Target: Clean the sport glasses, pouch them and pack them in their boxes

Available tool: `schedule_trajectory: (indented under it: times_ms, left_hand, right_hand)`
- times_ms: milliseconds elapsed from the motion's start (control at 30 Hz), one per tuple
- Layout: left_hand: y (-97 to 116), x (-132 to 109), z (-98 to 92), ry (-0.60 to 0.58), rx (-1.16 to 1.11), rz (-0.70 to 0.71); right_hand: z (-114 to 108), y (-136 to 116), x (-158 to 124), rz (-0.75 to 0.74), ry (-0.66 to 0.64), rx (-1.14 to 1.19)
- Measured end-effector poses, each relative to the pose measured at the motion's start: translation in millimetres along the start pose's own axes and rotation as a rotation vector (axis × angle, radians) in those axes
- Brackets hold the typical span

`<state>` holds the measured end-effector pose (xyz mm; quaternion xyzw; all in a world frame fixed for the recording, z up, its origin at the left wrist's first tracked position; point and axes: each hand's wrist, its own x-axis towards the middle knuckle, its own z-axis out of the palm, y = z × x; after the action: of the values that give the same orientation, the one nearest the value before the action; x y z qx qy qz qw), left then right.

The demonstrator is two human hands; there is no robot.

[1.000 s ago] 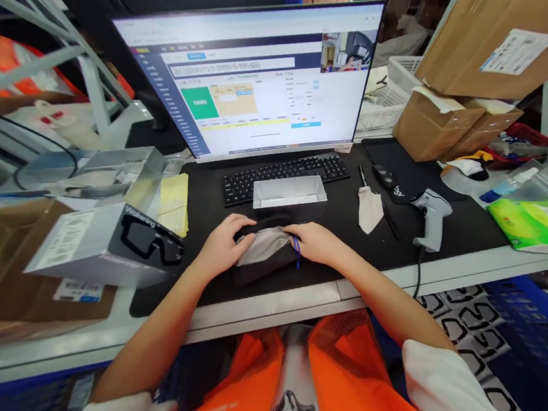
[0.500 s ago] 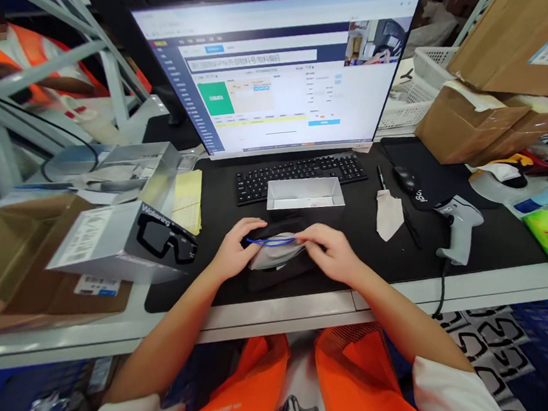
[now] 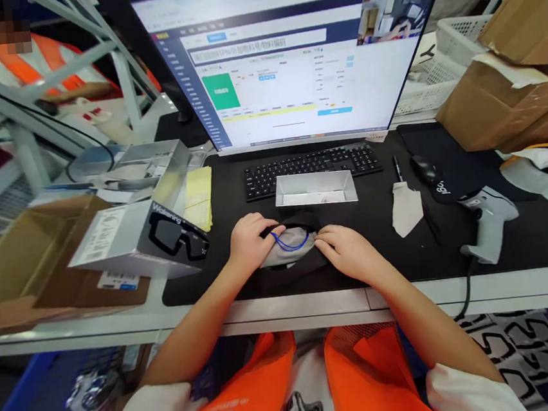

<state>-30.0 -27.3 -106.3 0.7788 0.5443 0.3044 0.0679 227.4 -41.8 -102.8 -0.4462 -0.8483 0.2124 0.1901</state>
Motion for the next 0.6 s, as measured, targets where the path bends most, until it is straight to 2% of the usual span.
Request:
schedule_trajectory:
  times_ms: [133, 200, 267, 367, 433, 500, 600]
  left_hand:
    - [-23.4, -6.9, -29.6, -0.164, -0.212, 0.09]
    - [-35.6, -10.1, -46.9, -0.246, -0.254, 0.081]
    - [-42.5, -12.5, -59.8, -0.378, -0.254, 0.034]
    - [-41.3, -15.5, -66.8, -0.664, -0.279, -0.012]
    - [-36.4, -17.4, -65.9, -0.785, -0.316, -0.002]
    - [-31.8, -19.2, -64.8, -0.818, -0.334, -0.001]
    - [-28.7, -20.9, -67.5, -0.785, -0.359, -0.012]
  right_hand:
    - [-1.5, 7.7, -0.4, 0.077, 0.012, 0.018]
    - [-2.2, 13.8, -0.2, 0.099, 0.01, 0.07]
    - [-2.6, 18.6, 0.0, 0.087, -0.002, 0.125]
    - [-2.1, 21.8, 0.6, 0.069, -0.013, 0.158]
    - [-1.2, 21.8, 1.1, 0.069, -0.015, 0.154]
    - [-0.2, 21.4, 1.6, 0.07, -0.018, 0.154]
    - [0.9, 21.6, 2.2, 0.072, -0.021, 0.162]
